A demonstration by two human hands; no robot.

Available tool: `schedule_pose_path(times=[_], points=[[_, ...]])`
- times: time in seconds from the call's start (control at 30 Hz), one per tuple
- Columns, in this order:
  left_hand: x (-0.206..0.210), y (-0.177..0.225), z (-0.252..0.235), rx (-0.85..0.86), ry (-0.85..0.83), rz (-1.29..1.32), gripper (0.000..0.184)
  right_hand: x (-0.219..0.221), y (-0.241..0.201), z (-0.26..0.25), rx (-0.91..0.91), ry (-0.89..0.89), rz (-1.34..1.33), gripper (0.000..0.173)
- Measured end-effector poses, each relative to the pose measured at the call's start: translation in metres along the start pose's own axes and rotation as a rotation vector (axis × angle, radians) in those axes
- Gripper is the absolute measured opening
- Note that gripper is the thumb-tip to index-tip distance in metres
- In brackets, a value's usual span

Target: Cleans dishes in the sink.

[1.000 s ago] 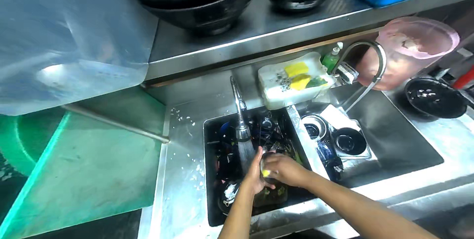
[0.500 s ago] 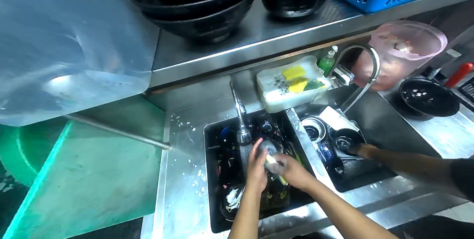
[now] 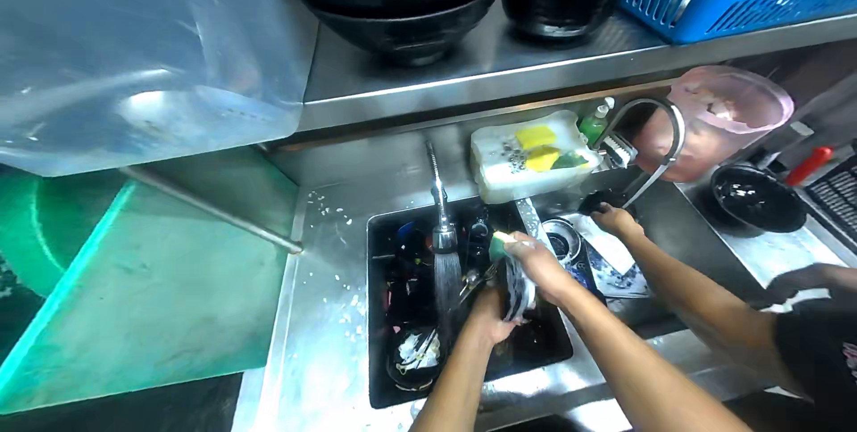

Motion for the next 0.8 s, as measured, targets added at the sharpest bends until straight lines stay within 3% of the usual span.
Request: schedule_pose_path(times=[0.07, 0.17, 0.23, 0.33, 0.4, 0.5, 0.6, 0.67, 0.8], points=[[-0.014, 0.001, -0.005, -0.008, 0.002, -0.135, 0.037, 0.011, 0.044, -0.003, 0.156, -0.041, -0.286, 0.037], [-0.048, -0.011, -0.012, -0.039, 0.26, -0.194, 0.04, 0.03, 0.1, 0.014, 0.252, 0.145, -0.564, 0.041], [-0.07, -0.014, -0.018, 0.046, 0.403, -0.347, 0.041, 0.031, 0.112, 0.027, 0.197, 0.23, -0.535, 0.043], [-0.081, -0.001, -0.026, 0.219, 0.526, -0.726, 0.06, 0.013, 0.114, 0.027, 0.083, 0.216, -0.235, 0.056], [-0.067, 0.003, -0.03, 0.232, 0.393, -0.925, 0.055, -0.011, 0.116, 0.021, 0.049, 0.23, -0.053, 0.059], [-0.048, -0.002, -0.042, 0.153, 0.083, -1.044, 0.049, -0.066, 0.125, 0.02, 0.035, 0.446, -0.039, 0.055], [-0.066, 0.003, -0.051, 0.209, 0.164, -1.434, 0.045, -0.127, 0.162, 0.029, 0.093, 0.736, -0.281, 0.054], [-0.075, -0.01, -0.053, 0.187, 0.222, -1.773, 0.053, -0.153, 0.198, 0.037, 0.194, 0.913, -0.515, 0.046], [-0.087, -0.069, -0.067, 0.189, 0.13, -2.099, 0.079, -0.162, 0.271, 0.044, 0.445, 1.082, -0.867, 0.028]])
Point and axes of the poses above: each hand's wrist, its own z-axis away from the middle knuckle, its own x-axis out of the palm, y = z × x, the point moved 9 cm from there along -z, towards the middle knuckle
